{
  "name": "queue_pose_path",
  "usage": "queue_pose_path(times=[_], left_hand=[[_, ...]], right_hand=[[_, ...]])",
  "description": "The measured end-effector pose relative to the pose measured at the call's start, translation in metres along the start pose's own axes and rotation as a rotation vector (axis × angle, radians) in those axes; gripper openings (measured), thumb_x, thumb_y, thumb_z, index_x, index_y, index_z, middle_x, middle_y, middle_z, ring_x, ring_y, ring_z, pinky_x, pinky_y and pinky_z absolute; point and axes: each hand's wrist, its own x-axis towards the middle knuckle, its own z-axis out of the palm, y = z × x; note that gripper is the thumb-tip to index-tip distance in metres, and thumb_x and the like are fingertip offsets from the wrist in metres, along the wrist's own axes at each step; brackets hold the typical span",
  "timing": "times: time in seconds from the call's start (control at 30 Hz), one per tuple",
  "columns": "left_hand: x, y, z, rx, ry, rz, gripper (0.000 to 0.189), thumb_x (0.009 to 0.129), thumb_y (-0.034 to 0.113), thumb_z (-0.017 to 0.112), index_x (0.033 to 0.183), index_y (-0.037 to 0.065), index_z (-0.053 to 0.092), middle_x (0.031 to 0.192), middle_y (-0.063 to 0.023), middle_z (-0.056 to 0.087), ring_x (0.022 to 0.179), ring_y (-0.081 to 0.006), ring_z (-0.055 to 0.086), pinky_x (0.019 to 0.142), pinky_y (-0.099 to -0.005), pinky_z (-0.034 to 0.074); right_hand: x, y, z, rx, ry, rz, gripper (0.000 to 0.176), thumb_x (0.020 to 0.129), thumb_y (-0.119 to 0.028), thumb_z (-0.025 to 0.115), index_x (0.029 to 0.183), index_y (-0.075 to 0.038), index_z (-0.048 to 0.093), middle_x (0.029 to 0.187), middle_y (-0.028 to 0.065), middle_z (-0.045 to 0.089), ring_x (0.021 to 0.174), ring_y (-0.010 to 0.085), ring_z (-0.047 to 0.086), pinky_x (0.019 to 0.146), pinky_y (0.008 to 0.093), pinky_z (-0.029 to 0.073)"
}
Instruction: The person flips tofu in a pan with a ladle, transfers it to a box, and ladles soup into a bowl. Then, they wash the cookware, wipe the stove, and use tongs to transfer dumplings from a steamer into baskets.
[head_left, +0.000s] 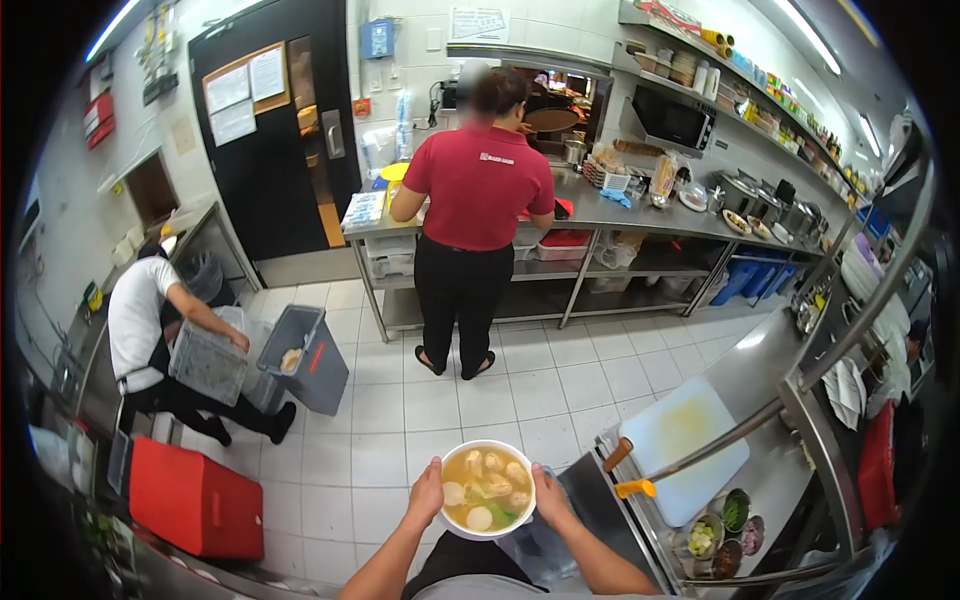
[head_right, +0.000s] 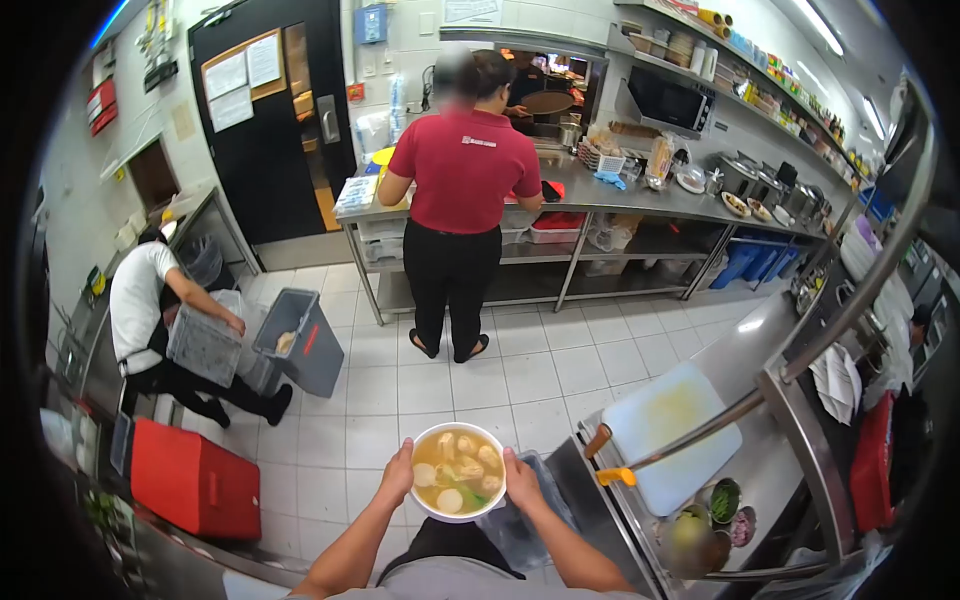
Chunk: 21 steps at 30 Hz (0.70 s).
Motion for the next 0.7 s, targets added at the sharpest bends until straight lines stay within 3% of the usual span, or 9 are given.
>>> queue_pose_path(times=[0.1,0.3,0.7], left_hand=[[0.064,0.019,-0.002,0.013,-0.049,0.008,0.069,0.1,0.05,0.023,0.129,-0.006,0.051,0.129,-0.0287,0.052,0.125,-0.0409,0.046,0.106,-0.0404,0.034],[0.176,0.068,0.008,0.007,-0.156,0.033,0.071,0.099,0.053,0.025,0.13,-0.006,0.05,0.132,-0.0293,0.05,0.128,-0.0385,0.045,0.106,-0.0378,0.034],[0.337,0.209,0.105,0.11,-0.354,0.118,0.073,0.098,0.055,0.025,0.131,-0.005,0.05,0.13,-0.0294,0.052,0.127,-0.0387,0.046,0.106,-0.0377,0.034]], right_hand=[[0.048,-0.027,0.005,0.082,0.0,0.005,0.073,0.097,-0.058,0.033,0.103,0.007,0.066,0.098,0.0213,0.068,0.097,0.0281,0.064,0.088,0.0373,0.047],[0.145,-0.06,0.0,0.188,0.038,0.085,0.068,0.099,-0.054,0.034,0.104,0.006,0.066,0.096,0.0183,0.069,0.094,0.0234,0.064,0.086,0.0339,0.048],[0.292,-0.098,-0.08,0.22,0.276,0.155,0.069,0.099,-0.055,0.033,0.108,0.006,0.065,0.099,0.0185,0.068,0.095,0.023,0.062,0.087,0.034,0.047]])
